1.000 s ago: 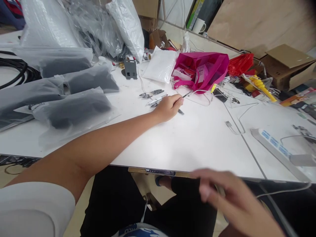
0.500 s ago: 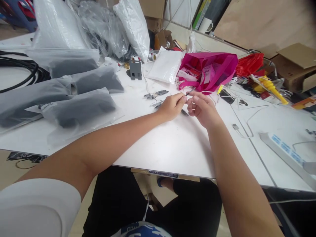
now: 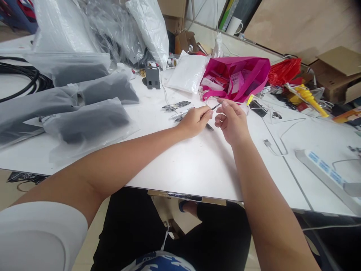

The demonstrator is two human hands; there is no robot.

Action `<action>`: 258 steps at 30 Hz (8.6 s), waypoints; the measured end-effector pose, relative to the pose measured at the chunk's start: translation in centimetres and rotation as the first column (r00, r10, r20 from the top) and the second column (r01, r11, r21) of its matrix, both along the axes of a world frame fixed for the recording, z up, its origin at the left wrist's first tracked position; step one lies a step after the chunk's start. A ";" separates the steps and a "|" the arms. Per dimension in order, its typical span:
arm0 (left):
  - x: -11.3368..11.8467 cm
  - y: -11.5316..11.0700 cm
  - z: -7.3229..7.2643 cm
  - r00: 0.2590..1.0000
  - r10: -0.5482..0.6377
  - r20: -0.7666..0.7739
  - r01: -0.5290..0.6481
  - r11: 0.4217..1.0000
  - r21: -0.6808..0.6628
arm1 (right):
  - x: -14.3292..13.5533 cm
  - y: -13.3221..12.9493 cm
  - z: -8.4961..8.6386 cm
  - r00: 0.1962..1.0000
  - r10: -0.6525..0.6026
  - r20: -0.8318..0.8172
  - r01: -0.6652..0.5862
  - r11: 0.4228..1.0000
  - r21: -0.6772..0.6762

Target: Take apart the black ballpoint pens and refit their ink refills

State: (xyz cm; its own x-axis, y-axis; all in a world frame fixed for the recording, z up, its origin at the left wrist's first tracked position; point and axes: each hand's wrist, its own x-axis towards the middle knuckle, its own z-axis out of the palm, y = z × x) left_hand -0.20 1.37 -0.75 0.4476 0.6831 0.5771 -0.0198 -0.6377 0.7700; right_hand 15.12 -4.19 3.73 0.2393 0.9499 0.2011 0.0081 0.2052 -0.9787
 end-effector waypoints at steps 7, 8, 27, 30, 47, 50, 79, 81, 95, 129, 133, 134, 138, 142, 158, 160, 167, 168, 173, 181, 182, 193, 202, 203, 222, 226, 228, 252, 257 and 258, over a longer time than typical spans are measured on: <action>-0.1 0.0 0.1 1.000 -0.007 -0.011 0.007 1.000 0.007 | 0.4 0.4 -0.3 0.996 -0.047 0.081 0.044 0.998 0.036; -0.1 0.0 0.1 1.000 -0.006 -0.012 0.006 1.000 0.011 | 0.4 0.4 -0.2 0.996 -0.046 0.081 0.044 0.999 0.031; -0.3 0.0 0.2 1.000 -0.003 -0.001 0.003 1.000 -0.018 | -0.5 0.3 -0.1 0.989 -0.049 0.139 0.047 0.999 0.021; -0.3 0.0 0.2 1.000 -0.006 0.005 0.006 1.000 -0.015 | -0.7 0.3 0.0 0.989 -0.037 0.143 0.036 0.999 0.010; -0.3 0.5 0.2 0.998 0.063 0.016 -0.062 0.996 -0.061 | 0.9 0.4 -2.7 0.342 0.053 0.938 0.141 0.984 -0.107; -0.3 0.5 0.2 0.998 0.052 0.018 -0.051 0.997 -0.051 | 0.9 0.4 -2.4 0.411 0.008 0.912 0.194 0.976 -0.096; -0.4 0.3 0.2 1.000 0.026 -0.010 -0.026 0.999 -0.019 | 2.6 0.4 0.4 0.995 -0.098 -0.025 0.089 0.965 -0.248; -0.5 0.3 0.3 1.000 0.024 -0.018 -0.024 1.000 -0.020 | 2.9 0.5 0.2 0.994 -0.105 -0.016 0.100 0.973 -0.209; -0.4 0.1 0.2 0.999 -0.027 -0.027 0.028 0.998 0.054 | 3.5 1.1 -0.9 0.998 -0.055 0.031 0.055 0.998 -0.008; -0.4 -0.1 0.3 0.993 -0.029 -0.116 0.029 1.000 0.004 | 0.3 0.2 0.2 0.998 -0.001 -0.066 0.008 0.995 0.104; -0.4 -0.2 0.4 0.995 -0.028 -0.099 0.029 1.000 0.005 | 0.0 0.2 0.0 0.999 0.011 -0.039 -0.007 0.995 0.101; -0.4 -0.2 0.4 0.995 -0.027 -0.093 0.028 1.000 0.007 | -0.2 0.2 0.0 0.999 0.014 -0.046 -0.010 0.995 0.103; -0.3 -0.1 0.3 0.997 -0.027 -0.072 0.029 0.999 0.022 | -0.9 0.2 -0.3 0.991 0.050 -0.120 -0.037 0.994 0.105; -0.2 0.1 0.0 0.998 -0.025 -0.052 0.027 0.999 0.037 | -1.4 0.1 -0.5 0.984 0.075 -0.160 -0.064 0.996 0.069; -0.2 -0.2 0.1 0.991 0.076 -0.113 -0.065 0.993 0.095 | -1.7 0.0 -0.7 0.994 0.044 -0.101 -0.049 0.998 -0.046; -0.2 -0.2 0.0 0.991 0.064 -0.121 -0.054 0.995 0.085 | -1.7 0.1 -0.8 0.998 0.019 -0.063 -0.022 0.999 -0.048; -0.4 -0.1 0.2 0.989 0.043 -0.142 -0.030 0.995 0.097 | -1.5 0.5 -1.1 0.999 -0.020 -0.038 0.018 0.999 -0.048; -0.5 -0.1 0.2 0.989 0.040 -0.142 -0.026 0.995 0.099 | -1.5 0.4 -0.9 0.999 -0.011 -0.044 0.008 0.999 -0.053; -0.7 0.0 0.5 0.988 0.056 -0.146 -0.044 0.995 0.086 | -0.6 -0.2 0.0 1.000 0.021 0.002 -0.020 0.995 -0.099; -0.7 0.0 0.3 0.991 0.031 -0.132 -0.020 0.996 0.085 | 0.3 -3.0 2.0 0.936 -0.224 0.270 0.237 0.971 -0.016; -0.6 0.1 0.3 0.990 0.032 -0.137 -0.019 0.996 0.092 | -0.3 -5.1 2.4 0.917 -0.258 0.303 0.265 0.964 0.021; -0.3 0.2 0.0 0.988 0.006 -0.152 0.007 0.996 0.086 | -2.8 -27.7 -13.9 0.703 0.107 0.703 0.243 0.893 -0.379; -0.7 0.0 0.4 0.989 0.015 -0.148 -0.005 0.998 0.069 | -2.0 -27.3 -19.0 0.622 0.161 0.766 0.192 0.918 -0.348; -0.7 -0.1 0.4 0.989 0.017 -0.146 -0.007 0.998 0.069 | -2.0 -27.4 -19.0 0.620 0.158 0.768 0.191 0.919 -0.344; -0.5 0.2 0.2 0.989 0.000 -0.147 0.011 0.997 0.073 | -1.6 -27.8 -19.4 0.727 0.141 0.672 0.151 0.922 -0.357; -0.5 0.2 0.3 0.990 -0.011 -0.144 0.022 0.997 0.071 | -1.5 -28.0 -19.7 0.772 0.090 0.629 0.173 0.923 -0.344; -0.5 0.1 0.3 0.989 -0.009 -0.145 0.020 0.997 0.069 | -1.5 -28.1 -19.9 0.799 0.061 0.599 0.201 0.910 -0.362; -0.5 0.1 0.3 0.986 0.002 -0.169 0.013 0.996 0.091 | -1.4 -25.3 -21.1 0.705 0.268 0.657 0.211 0.805 -0.555; -0.5 0.0 0.4 0.985 0.005 -0.172 0.011 0.996 0.092 | -0.9 -24.9 -20.9 0.720 0.269 0.640 0.184 0.815 -0.549; -0.5 0.0 0.4 0.985 0.004 -0.174 0.012 0.996 0.091 | -0.9 -24.9 -20.9 0.724 0.266 0.636 0.184 0.814 -0.551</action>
